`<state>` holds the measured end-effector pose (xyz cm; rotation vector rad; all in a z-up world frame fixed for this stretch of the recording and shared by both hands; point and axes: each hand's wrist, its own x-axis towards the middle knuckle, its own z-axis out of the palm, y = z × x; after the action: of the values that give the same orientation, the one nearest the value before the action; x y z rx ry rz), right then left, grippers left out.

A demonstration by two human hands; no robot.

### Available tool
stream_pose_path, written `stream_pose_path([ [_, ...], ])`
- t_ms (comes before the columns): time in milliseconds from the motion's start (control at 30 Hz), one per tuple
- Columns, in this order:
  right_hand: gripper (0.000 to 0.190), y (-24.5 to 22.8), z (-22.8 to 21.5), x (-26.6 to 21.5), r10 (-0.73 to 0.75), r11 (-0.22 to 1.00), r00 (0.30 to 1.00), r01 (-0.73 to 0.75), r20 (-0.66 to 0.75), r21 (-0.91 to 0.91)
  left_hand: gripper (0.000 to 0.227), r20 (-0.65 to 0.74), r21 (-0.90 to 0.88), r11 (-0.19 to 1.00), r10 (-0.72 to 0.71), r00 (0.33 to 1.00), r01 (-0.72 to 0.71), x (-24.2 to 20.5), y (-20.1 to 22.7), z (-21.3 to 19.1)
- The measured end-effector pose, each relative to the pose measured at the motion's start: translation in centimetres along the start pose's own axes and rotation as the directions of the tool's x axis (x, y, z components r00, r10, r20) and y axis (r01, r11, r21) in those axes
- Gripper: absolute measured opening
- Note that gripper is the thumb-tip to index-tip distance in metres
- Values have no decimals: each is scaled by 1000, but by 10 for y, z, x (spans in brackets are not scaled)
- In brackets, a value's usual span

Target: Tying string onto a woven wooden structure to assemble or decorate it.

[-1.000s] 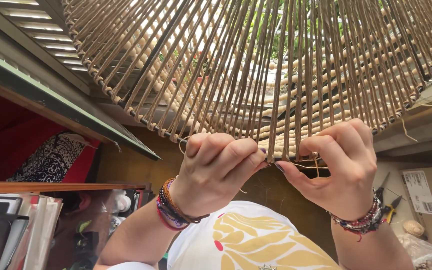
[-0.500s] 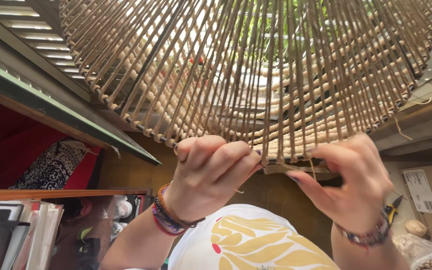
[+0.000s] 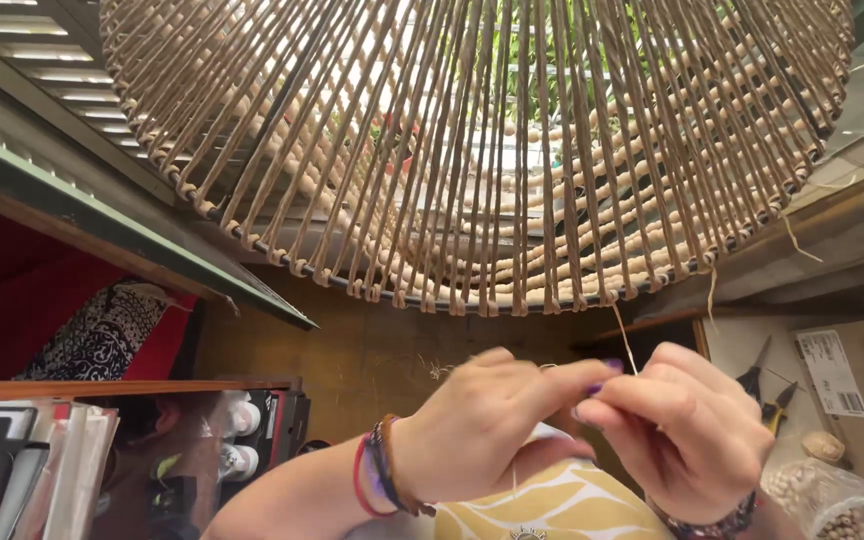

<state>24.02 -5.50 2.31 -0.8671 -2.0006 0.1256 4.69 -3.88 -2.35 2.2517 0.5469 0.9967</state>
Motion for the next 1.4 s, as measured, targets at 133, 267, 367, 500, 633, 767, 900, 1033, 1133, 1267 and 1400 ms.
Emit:
stream_pose_path([
  [133, 17, 3, -3, -3, 32, 999, 998, -32, -54, 7, 11, 47, -82, 996, -28, 999, 32, -1, -8, 0],
  [267, 13, 12, -17, -12, 124, 992, 988, -126, 88, 19, 16, -66, -84, 993, -89, 994, 83, -2, -14, -14],
  [367, 10, 16, -19, -18, 122, 992, 993, -121, -5, 25, 16, -111, -113, 989, -104, 988, 92, -1, -17, -16],
  [500, 11, 20, -23, -14, 97, 995, 980, -99, -176, -3, 12, -206, -256, 965, -113, 972, 58, 6, -25, -14],
  [633, 9, 22, -25, -2, 59, 992, 978, -80, -198, -101, 24, -181, -238, 948, -256, 950, 211, 4, -35, -6],
  [767, 10, 27, -27, 10, -6, 939, 985, -54, -172, -341, 42, -44, -766, 603, -393, 919, 221, 13, -41, -3],
  [900, 16, 32, -38, 15, -45, 867, 997, 11, -56, -498, 46, 27, -923, 329, -461, 887, 199, 18, -48, -1],
  [1033, 26, 24, -44, 31, -47, 834, 998, 19, -37, -551, 29, -7, -902, 397, -401, 916, 167, 31, -45, -5],
  [1133, 17, 19, -38, 32, -18, 849, 989, -63, -148, -525, 38, 38, -943, 272, -484, 874, 192, 21, -56, 12],
  [1267, 32, 16, -33, 40, -147, 792, 989, 103, -24, -602, 48, 138, -965, 126, -496, 857, 228, 11, -67, 15],
  [1400, 28, 22, -35, 41, -294, 731, 951, 286, 91, -620, 48, 107, -958, 187, -479, 871, 220, 12, -66, 12],
])
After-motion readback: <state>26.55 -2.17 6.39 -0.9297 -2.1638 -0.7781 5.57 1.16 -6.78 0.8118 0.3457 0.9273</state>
